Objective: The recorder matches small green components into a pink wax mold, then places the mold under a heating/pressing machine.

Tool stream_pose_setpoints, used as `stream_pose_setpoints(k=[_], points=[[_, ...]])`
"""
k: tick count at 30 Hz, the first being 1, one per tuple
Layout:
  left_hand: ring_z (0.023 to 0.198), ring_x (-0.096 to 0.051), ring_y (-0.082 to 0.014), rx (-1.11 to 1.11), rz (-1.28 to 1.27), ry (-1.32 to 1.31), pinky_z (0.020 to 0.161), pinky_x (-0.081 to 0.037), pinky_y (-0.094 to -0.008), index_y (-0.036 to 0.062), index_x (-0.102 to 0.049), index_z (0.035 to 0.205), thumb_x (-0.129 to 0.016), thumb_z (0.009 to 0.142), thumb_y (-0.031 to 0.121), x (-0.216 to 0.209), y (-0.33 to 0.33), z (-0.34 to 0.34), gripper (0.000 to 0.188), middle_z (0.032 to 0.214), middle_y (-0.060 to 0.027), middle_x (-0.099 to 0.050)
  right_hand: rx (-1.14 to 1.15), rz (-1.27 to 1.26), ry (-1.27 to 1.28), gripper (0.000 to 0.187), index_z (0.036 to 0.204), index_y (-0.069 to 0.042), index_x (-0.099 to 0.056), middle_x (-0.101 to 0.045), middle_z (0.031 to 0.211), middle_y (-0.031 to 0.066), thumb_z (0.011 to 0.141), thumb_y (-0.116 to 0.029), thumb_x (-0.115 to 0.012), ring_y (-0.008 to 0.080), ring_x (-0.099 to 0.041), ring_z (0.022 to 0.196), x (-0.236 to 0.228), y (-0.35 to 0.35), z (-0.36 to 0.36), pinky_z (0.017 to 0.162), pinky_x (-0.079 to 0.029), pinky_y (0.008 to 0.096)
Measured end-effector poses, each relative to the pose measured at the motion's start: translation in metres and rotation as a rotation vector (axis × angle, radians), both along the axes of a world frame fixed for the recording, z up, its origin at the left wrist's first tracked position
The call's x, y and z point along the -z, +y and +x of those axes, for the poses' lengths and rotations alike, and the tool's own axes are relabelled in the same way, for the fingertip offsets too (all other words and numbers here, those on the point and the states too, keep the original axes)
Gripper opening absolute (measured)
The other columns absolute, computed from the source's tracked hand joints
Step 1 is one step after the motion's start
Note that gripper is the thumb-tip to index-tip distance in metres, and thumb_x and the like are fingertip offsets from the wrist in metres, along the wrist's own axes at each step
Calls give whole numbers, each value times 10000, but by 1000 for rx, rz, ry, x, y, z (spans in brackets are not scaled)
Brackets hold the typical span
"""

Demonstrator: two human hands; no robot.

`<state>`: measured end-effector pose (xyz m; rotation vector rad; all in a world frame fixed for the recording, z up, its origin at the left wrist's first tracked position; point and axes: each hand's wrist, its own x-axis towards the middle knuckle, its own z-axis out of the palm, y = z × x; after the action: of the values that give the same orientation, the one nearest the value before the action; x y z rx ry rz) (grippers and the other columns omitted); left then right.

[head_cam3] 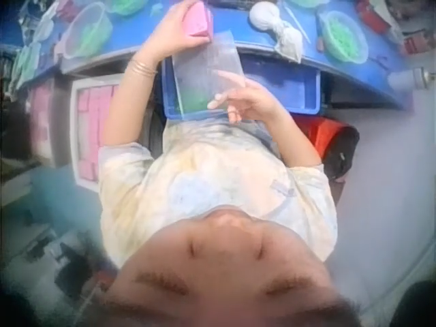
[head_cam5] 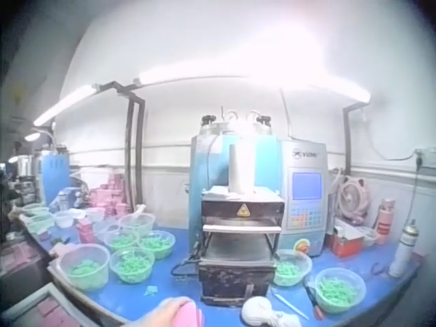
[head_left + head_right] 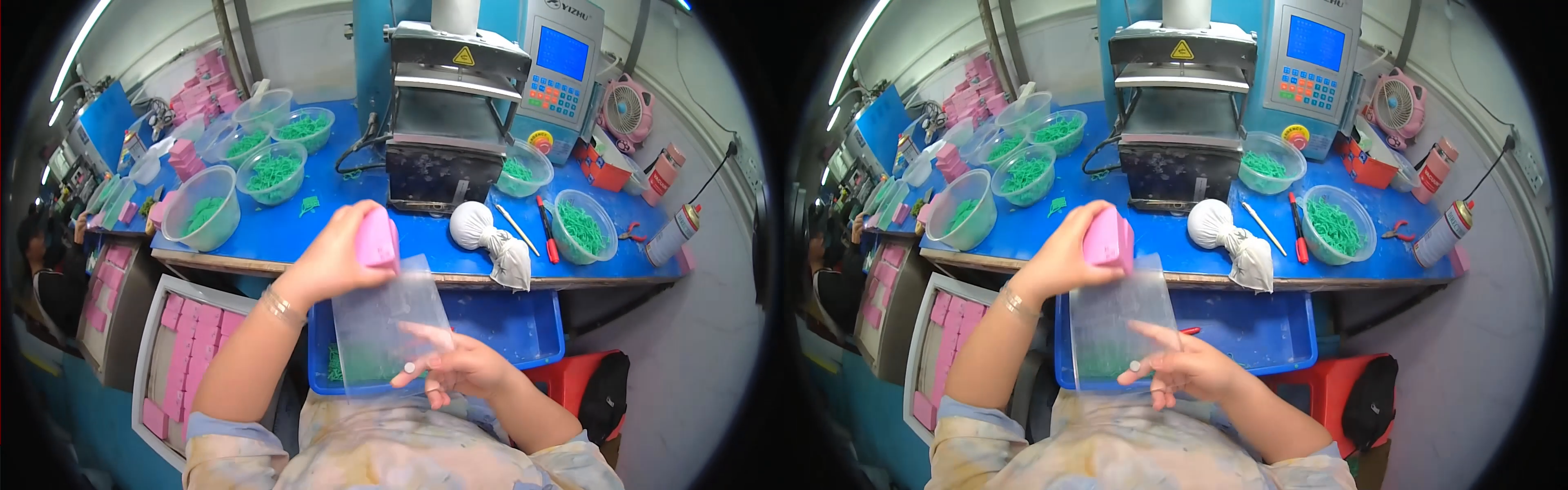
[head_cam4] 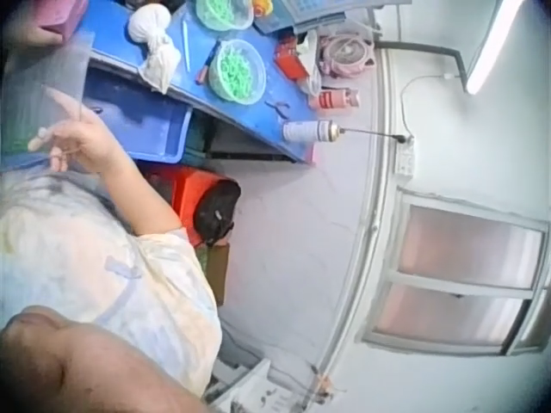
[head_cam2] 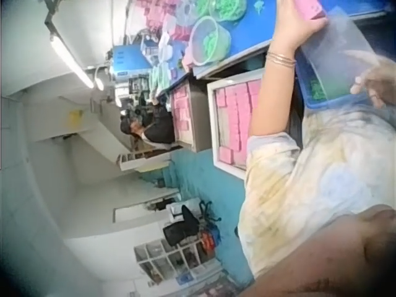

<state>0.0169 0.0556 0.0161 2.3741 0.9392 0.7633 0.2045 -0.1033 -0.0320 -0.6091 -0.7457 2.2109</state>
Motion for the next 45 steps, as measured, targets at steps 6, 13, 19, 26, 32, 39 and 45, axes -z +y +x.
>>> stream_pose_setpoints(k=[6, 13, 19, 26, 32, 39, 45], points=[[1079, -452, -308, -126, 222, -112, 931, -371, -365, 38, -426, 1203, -839, 496, 270, 8, -9, -2, 851, 1172, -169, -452, -20, -10, 70, 691, 1419, -104, -51, -549, 1116, 242, 886, -143, -489, 231, -640, 689, 25, -16, -4, 617, -516, 302], [1183, -368, -335, 34, 530, 34, 953, -316, -530, 196, -578, 1061, -761, 618, 338, 11, -102, -14, 500, 1199, -132, -452, -40, 152, -133, 584, 1408, -87, -174, -491, 1223, 172, 907, -117, -472, 205, -603, 910, 31, -21, 1, 745, -477, 290], [1194, -366, -334, 110, 600, -249, 960, -339, -540, 227, -620, 1008, -725, 671, 257, 30, -108, -21, 354, 1220, -116, -433, 52, 332, -230, 390, 1275, -12, -392, -554, 1127, 122, 905, -99, -481, 187, -581, 945, 44, -34, -5, 775, -466, 302], [1193, -374, -326, 119, 608, -367, 972, -350, -499, 208, -612, 1018, -726, 664, 237, 43, -113, -19, 373, 1222, -128, -438, 101, 431, -351, 311, 1198, 2, -466, -602, 991, 100, 902, -92, -488, 176, -577, 944, 45, -42, -3, 793, -463, 319], [1186, -356, -391, -30, 454, -156, 995, -261, -509, 168, -592, 1093, -669, 706, 410, 26, -120, -8, 463, 1277, -177, -405, 55, 293, -310, 461, 1321, -22, -317, -579, 1070, 148, 899, -99, -486, 197, -596, 887, 37, -44, -1, 717, -474, 295], [1163, -378, -374, -250, 379, -361, 1001, -262, -435, -22, -494, 1130, -374, 928, 273, 33, -68, -22, 377, 1217, -218, -431, 3, -38, 130, 649, 1408, -75, -127, -535, 1139, 259, 882, -126, -503, 235, -634, 743, 4, -48, 21, 603, -474, 279], [1101, -411, -390, -168, 325, -115, 942, -347, -432, 1, -460, 1158, -683, 722, 251, 32, -12, -2, 550, 1202, -208, -399, 197, 158, 89, 554, 1341, -5, -233, -540, 1102, 294, 871, -131, -499, 265, -642, 677, -79, -7, 35, 560, -520, 297]])
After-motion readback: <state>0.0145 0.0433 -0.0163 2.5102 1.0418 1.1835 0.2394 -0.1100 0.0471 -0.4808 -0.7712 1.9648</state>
